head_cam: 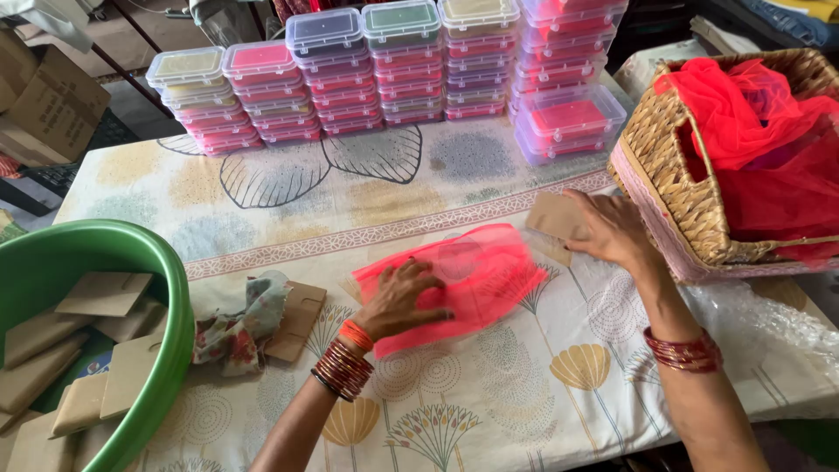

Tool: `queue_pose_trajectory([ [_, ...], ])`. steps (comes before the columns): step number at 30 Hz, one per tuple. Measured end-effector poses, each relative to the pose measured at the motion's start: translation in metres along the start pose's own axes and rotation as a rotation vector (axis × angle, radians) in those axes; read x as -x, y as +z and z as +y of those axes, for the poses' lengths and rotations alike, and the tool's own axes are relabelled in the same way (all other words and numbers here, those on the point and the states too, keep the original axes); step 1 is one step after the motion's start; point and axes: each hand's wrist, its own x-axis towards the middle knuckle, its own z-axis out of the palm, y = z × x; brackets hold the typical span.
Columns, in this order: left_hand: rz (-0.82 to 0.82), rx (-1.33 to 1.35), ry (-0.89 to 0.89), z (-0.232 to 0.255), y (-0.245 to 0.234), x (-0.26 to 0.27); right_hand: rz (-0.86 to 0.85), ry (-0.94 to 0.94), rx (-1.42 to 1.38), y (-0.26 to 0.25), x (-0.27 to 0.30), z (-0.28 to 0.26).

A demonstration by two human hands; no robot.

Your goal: Wrapping small cardboard pieces with pink fabric and placing them into clear plastic storage containers.

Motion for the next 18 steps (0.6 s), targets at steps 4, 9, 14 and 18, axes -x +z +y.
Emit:
queue_pose_trajectory([
  [4, 0.065, 0.274, -0.299, -0.026, 0.006, -0.016, 0.213, -0.105, -0.006, 0.013, 0.001, 0.002],
  [9, 0.419, -0.174, -0.19, -0.028, -0.005, -0.025, 0.208, -0.385, -0.298, 0.026, -0.022, -0.053],
  [14, 0.4, -0.135, -0.233, -0.029, -0.017, -0.024, 0.227, -0.602, -0.319, 0.069, -0.069, -0.07],
  [18, 0.475, 0.132, -0.294, -0.028, -0.05, -0.025, 0.123, -0.417, -0.617, 0.036, -0.076, -0.073],
])
